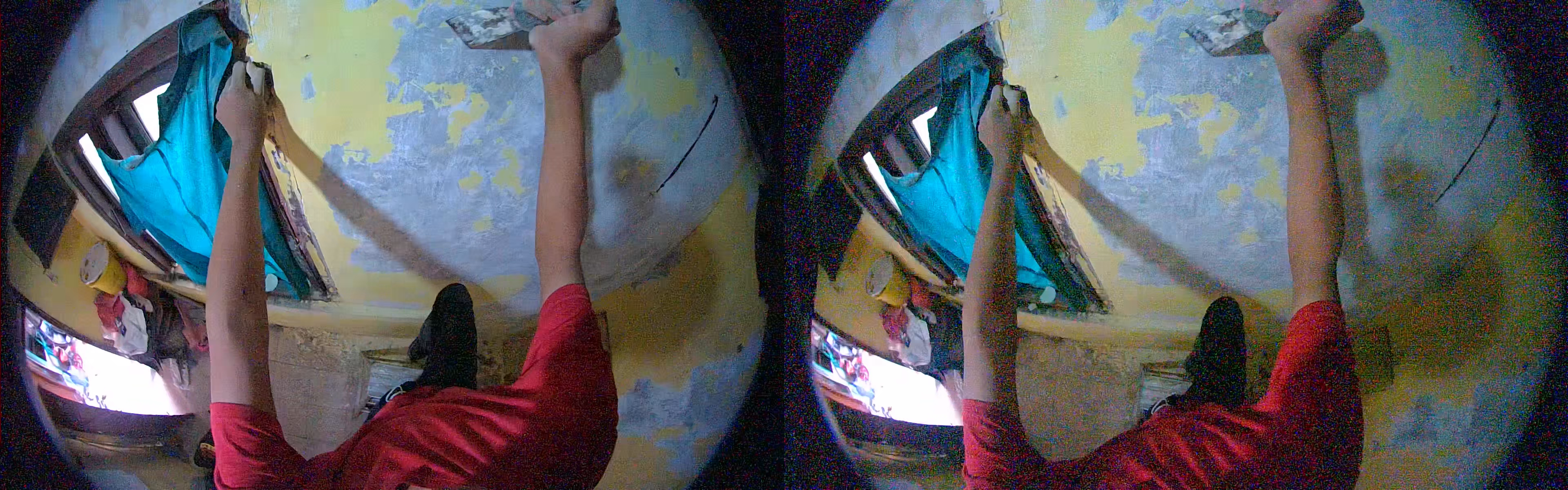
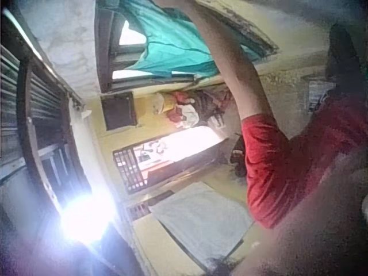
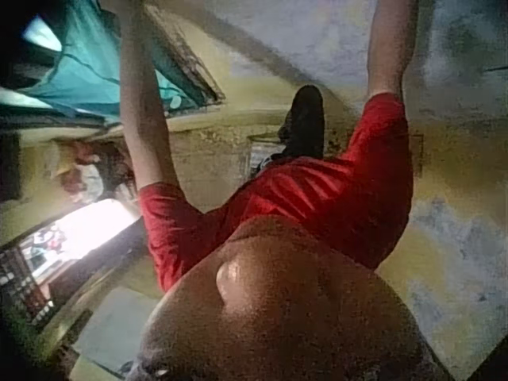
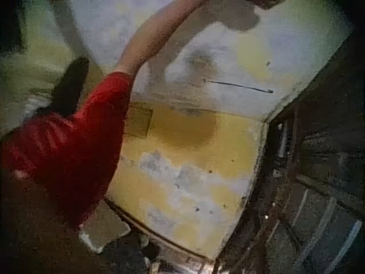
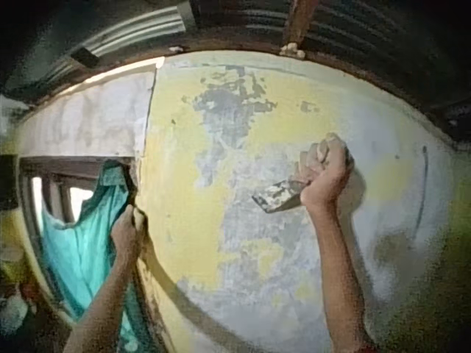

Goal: The recorder scrapes peeling paint from a wall and applies putty/plaster to patch it.

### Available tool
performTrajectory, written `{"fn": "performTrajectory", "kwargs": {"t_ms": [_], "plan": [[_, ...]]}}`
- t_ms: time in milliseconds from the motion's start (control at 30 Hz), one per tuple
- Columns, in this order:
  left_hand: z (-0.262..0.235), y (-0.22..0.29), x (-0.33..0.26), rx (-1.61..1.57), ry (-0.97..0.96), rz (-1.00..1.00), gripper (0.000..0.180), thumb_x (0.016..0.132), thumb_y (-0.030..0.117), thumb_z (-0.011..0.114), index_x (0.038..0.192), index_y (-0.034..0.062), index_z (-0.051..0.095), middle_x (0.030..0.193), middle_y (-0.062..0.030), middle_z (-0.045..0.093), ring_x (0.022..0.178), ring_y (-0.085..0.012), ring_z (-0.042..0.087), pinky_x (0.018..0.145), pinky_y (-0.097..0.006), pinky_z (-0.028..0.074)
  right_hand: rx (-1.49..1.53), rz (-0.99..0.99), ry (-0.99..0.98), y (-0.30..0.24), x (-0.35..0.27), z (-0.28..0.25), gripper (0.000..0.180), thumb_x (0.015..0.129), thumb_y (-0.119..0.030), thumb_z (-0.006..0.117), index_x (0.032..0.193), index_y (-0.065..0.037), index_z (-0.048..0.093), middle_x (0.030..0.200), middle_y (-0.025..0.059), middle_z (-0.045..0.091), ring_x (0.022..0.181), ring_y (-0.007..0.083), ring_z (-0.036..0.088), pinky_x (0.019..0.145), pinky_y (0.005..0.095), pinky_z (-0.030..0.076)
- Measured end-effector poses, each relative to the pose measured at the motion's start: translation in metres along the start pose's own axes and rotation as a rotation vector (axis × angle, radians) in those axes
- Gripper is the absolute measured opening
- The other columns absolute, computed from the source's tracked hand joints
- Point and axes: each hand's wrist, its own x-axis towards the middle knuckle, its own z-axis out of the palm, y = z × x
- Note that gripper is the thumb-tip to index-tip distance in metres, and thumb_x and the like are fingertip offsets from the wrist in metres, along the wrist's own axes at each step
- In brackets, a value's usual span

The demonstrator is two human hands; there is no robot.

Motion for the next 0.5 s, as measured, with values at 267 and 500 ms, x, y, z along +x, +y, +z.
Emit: {"fn": "performTrajectory", "kwargs": {"t_ms": [267,500], "plan": [[0.004,-0.011,-0.004,-0.005,-0.002,-0.050,0.032,0.100,0.039,0.048,0.092,0.0094,0.057,0.084,-0.0177,0.067,0.076,-0.0435,0.063,0.062,-0.052,0.047,0.251,0.041,-0.235,0.042,0.018,-0.031,0.040,0.098,-0.031,0.052,0.065,-0.017,0.035,0.050,-0.0039,0.027,0.039,0.0113,0.023,0.037,0.0301,0.020],[0.004,-0.016,-0.005,-0.027,0.017,-0.079,0.033,0.100,0.041,0.048,0.093,0.0096,0.057,0.084,-0.0169,0.066,0.076,-0.0422,0.063,0.064,-0.052,0.047,0.536,0.109,-0.297,0.051,0.015,-0.039,0.040,0.098,-0.029,0.051,0.064,-0.016,0.035,0.050,-0.0034,0.027,0.039,0.0106,0.021,0.037,0.0301,0.019]]}}
